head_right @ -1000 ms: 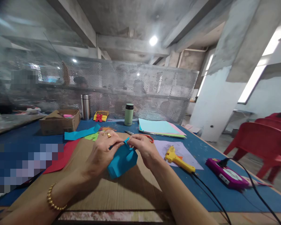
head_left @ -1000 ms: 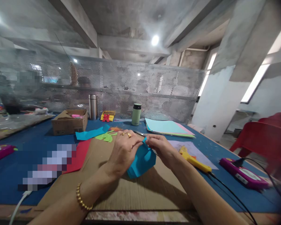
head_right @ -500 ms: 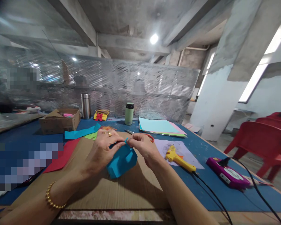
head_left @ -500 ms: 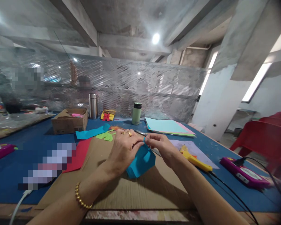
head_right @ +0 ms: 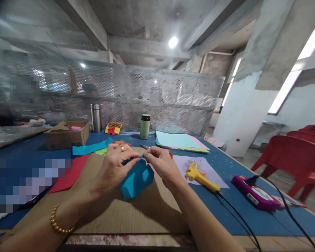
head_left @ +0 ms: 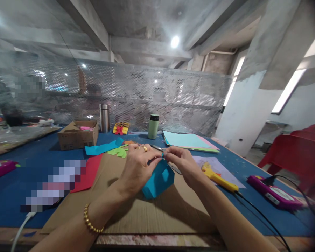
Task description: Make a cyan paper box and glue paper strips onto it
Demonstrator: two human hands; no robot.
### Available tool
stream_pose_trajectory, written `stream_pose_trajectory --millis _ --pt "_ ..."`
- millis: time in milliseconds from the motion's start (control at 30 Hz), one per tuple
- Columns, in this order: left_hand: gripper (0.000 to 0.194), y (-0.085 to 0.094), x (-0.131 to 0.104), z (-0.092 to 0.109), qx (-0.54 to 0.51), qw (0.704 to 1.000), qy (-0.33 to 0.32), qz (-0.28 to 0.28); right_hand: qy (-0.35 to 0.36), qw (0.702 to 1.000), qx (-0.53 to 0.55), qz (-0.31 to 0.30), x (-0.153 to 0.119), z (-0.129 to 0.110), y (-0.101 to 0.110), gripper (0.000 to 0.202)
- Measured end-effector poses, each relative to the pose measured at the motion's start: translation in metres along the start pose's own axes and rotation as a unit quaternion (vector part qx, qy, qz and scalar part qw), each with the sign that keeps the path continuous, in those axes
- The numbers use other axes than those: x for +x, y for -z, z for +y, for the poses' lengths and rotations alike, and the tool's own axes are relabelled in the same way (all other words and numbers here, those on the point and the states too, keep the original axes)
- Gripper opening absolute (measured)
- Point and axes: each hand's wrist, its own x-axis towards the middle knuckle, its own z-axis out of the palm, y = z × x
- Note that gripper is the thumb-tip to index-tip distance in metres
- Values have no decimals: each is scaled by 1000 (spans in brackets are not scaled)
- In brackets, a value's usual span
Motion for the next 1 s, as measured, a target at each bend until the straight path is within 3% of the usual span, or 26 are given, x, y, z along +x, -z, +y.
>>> stream_pose_trajectory --millis 133,300,367,467,800,1000 --pt "9 0 1 -2 5 999 19 26 70 995 -29 58 -2 -6 4 21" --pt "11 6 5 -1 -19 998 36 43 250 959 -134 -17 -5 -6 5 21" --pt "11 10 6 0 -42 997 47 43 288 947 -142 -20 -6 -4 2 18" --pt "11 13 9 2 -80 994 66 31 290 949 -123 -1 -6 -3 -1 9" --pt "13 16 13 1 -186 974 126 -26 282 953 -107 31 -11 -7 -3 10" --pt "18 21 13 0 -222 947 224 -56 331 935 -109 74 -12 -10 -15 13"
